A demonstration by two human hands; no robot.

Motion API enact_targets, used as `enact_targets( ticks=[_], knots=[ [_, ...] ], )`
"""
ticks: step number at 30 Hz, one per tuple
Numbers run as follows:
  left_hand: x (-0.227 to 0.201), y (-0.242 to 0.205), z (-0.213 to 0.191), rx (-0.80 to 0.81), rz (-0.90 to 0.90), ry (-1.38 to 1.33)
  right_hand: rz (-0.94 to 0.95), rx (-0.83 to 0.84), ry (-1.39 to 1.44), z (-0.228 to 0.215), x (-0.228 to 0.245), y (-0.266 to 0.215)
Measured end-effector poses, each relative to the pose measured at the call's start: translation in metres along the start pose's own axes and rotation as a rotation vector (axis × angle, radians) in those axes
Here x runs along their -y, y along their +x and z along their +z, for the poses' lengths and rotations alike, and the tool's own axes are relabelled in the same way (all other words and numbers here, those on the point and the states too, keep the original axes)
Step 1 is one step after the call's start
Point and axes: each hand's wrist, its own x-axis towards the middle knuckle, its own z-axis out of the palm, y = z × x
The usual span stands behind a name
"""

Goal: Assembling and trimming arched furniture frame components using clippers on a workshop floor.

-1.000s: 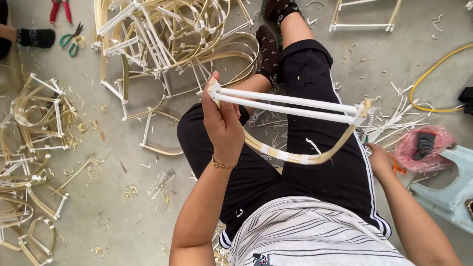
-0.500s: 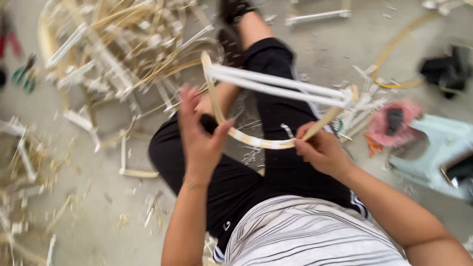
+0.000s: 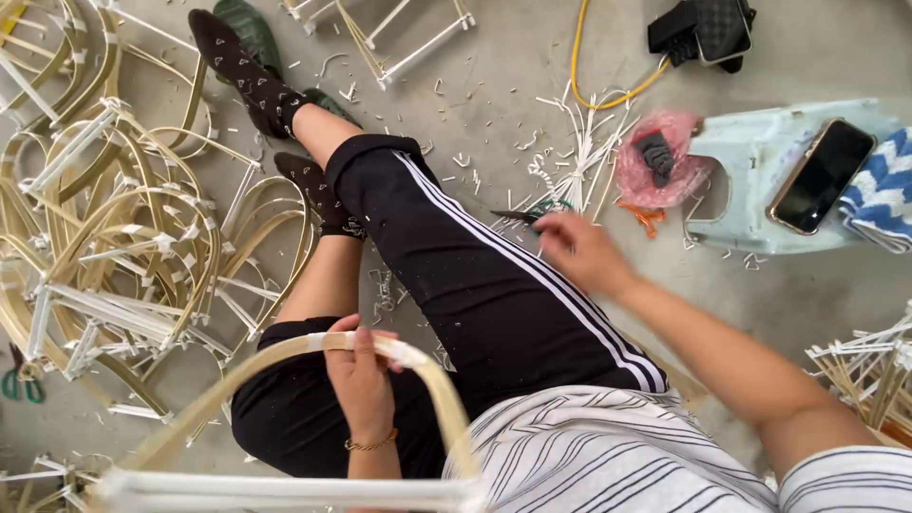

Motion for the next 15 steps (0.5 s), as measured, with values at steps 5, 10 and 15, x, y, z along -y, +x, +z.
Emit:
enact_targets(
  ticks=[5, 10, 15],
  knots=[
    [0.030, 0.001, -0.030, -0.055, -0.084, -0.147, 0.201, 0.046, -0.443, -0.014, -0.135, 0.017],
    [0.042, -0.003, -0.025, -0.106, -0.158, -0.197, 0.428, 0.267, -0.804, 0.021, -0.195, 0.013],
    [0.047, -0.002, -0.024, -0.085, -0.204, -0.133, 0.208, 0.141, -0.484, 0.039, -0.195, 0.028]
  ],
)
